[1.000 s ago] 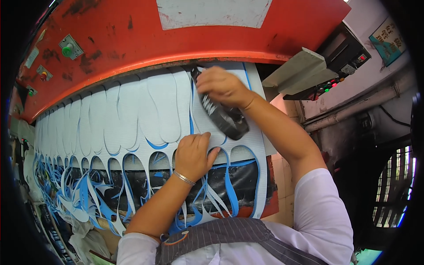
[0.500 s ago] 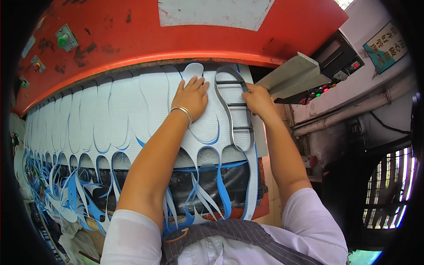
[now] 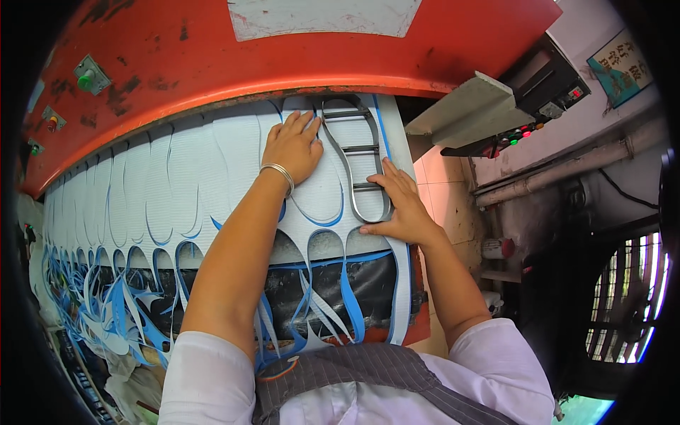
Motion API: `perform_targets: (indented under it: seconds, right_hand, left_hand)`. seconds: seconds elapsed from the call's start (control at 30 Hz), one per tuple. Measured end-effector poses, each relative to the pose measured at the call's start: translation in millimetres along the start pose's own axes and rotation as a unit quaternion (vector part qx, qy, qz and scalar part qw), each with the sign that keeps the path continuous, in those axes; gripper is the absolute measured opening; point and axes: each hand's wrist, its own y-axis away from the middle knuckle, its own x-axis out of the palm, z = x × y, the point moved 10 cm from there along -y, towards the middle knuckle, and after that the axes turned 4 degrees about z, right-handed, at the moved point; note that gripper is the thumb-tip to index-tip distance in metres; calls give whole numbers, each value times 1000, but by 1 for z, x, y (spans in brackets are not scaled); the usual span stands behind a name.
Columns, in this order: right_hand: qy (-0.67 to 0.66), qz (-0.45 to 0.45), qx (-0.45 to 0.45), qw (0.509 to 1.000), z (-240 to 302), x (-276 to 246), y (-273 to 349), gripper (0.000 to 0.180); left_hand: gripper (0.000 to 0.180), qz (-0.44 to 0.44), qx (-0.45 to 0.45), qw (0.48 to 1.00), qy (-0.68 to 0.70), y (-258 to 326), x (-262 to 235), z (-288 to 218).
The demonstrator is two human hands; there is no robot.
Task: Cutting shoe sole components from a large sheet of material using a hydraulic press machine.
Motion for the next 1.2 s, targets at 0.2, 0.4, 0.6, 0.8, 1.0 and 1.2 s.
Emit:
perform_targets:
  seconds: [0.2,0.4,0.6,0.8,1.0,1.2]
  right_hand:
    - [19,-11,6,1000,5,-7,-3,91]
    - [12,1,0,1000,19,16,-5,107]
    - [47,-130,-71,988,168,-82,21,87]
    - [-51,-25,-155,986,310,-15,-54,54]
    - [-102,-83,-285,949,482,10,-171,46]
    - [-52,-180,-247,951,501,3,-213,27]
  left_hand:
    - [48,-19,17,1000,-6,-9,-10,-2]
    - [43,112,-14,993,-23,20,-18,20]
    - [35,97,113,977,152,150,-201,36]
    - [19,-483,-163,769,386,322,-351,367]
    - [47,-597,-313,726,-139,490,-481,590]
    - [51,-443,-383,801,-122,482,-538,655]
